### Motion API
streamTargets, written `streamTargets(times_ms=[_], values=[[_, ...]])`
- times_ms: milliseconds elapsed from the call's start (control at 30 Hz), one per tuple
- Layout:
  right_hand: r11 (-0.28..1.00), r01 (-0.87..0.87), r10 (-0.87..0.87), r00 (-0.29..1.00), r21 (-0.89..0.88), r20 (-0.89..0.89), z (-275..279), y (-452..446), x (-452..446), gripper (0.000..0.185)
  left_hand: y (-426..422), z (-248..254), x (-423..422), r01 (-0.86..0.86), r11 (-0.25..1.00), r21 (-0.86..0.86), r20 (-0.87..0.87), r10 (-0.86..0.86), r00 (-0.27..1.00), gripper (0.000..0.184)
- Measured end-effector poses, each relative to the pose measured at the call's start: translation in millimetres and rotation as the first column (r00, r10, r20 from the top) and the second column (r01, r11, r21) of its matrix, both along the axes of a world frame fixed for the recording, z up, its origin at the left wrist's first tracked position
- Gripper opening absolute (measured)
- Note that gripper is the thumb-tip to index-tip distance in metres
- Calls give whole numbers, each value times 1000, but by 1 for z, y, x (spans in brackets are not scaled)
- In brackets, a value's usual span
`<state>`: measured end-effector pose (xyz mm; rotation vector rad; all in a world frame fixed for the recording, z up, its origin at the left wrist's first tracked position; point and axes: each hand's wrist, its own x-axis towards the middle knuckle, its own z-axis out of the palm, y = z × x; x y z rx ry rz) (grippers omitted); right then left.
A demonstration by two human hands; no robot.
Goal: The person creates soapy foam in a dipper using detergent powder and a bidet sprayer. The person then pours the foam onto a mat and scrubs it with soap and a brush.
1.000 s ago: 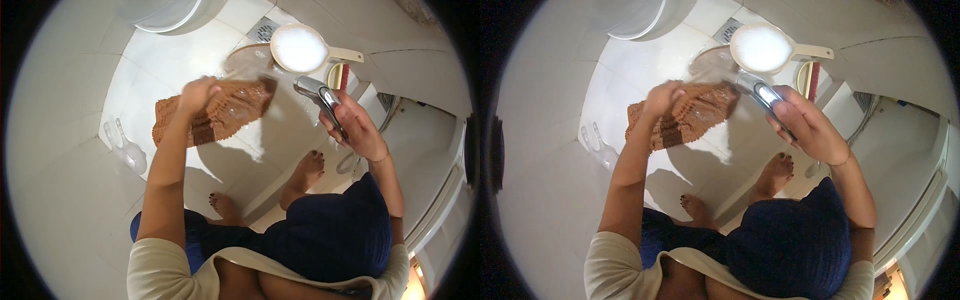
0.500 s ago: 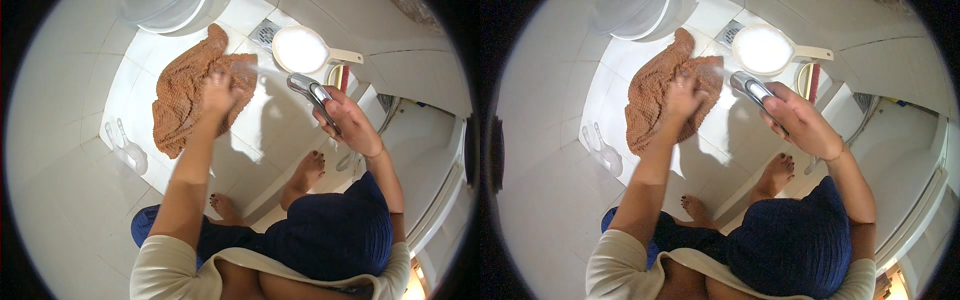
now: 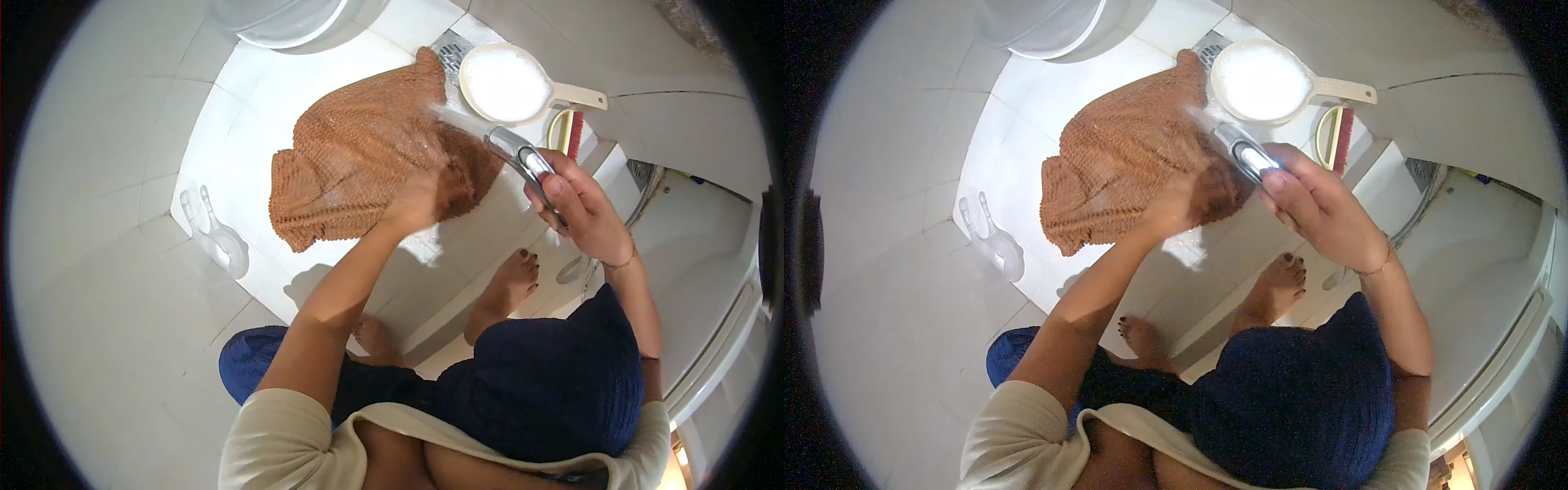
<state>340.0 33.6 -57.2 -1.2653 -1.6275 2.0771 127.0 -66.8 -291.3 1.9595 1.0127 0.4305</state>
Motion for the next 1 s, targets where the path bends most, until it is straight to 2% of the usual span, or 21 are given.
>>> streamTargets(times_ms=[33, 67, 100, 167, 200, 267, 333, 400, 433, 467, 500, 567, 600, 633, 667, 733, 800, 833, 867, 933, 1000], values=[[999, -37, 37, 999, -13, 4, 1, 0, 0, 37, 10, 8, -9, -248, 965, 89, -295, 263, 919, 49], [996, -78, 78, 997, -35, 8, 1, -2, 0, 37, 15, 9, -16, -445, 864, 235, -531, 497, 686, 51], [996, -85, 85, 996, -41, 9, -1, -4, 0, 37, 18, 10, -20, -451, 862, 230, -533, 499, 683, 51], [960, -277, 276, 960, -29, -38, -7, -5, 0, 37, 28, 2, -29, -677, 735, 34, -578, 567, 587, 51], [958, -284, 283, 958, -28, -38, -5, -5, -3, 37, 34, -3, -30, -682, 731, 35, -577, 572, 583, 51], [997, -55, 50, 994, 48, 96, 1, -7, -12, 38, 39, -25, -27, -480, 863, 160, -591, 473, 654, 52], [999, -42, 42, 998, -3, 50, 0, -6, -17, 39, 48, -35, -32, -435, 884, 172, -540, 454, 709, 53], [997, -36, 36, 999, -62, 3, 0, -11, -24, 39, 57, -8, -43, -505, 851, -146, -273, 456, 847, 45], [985, -173, 172, 985, -26, -32, 1, -15, -28, 39, 72, 15, -56, -538, 789, -297, -619, 270, 738, 36], [954, -299, 299, 952, 11, -59, 0, -18, -30, 40, 65, 1, -78, -642, 765, -45, -360, 587, 725, 35], [954, -299, 300, 949, 24, -92, -3, -20, -30, 40, 52, -13, -103, -759, 631, 160, -4, 770, 638, 35], [960, -279, 277, 955, -2, -104, -2, -12, -28, 41, 32, 23, -146, -771, 469, 431, -312, 879, 361, 38], [966, -259, 255, 960, -22, -115, -3, -10, -26, 42, 22, 14, -181, -788, 459, 411, -424, 861, 281, 43], [966, -258, 253, 961, -30, -113, -3, -13, -27, 42, 0, -21, -215, -679, 453, 577, -513, 849, 130, 49], [962, -271, 266, 953, -13, -143, -4, -17, -30, 43, -7, -6, -211, -858, 316, 406, -684, 728, -56, 50], [958, -286, 283, 943, 9, -173, -7, -23, -36, 44, -27, 2, -222, -877, 370, 308, -759, 651, 7, 45], [915, -362, 387, 913, 180, -129, -11, -27, -42, 44, -38, 5, -229, -826, 536, 172, -861, 490, 139, 42], [915, -362, 386, 914, 178, -128, -10, -27, -42, 44, -46, -7, -238, -890, 450, 78, -757, 608, 241, 37], [947, -304, 313, 945, 104, -94, -8, -25, -40, 43, -56, -9, -244, -891, 448, 75, -757, 607, 242, 37], [972, -231, 233, 971, 46, -48, -4, -23, -36, 43, -67, -12, -256, -939, 18, 343, -348, 931, -109, 39], [999, -50, 50, 999, 14, -16, 0, -24, -30, 42, -82, 8, -265, -906, -339, 252, -71, 928, -367, 48]])
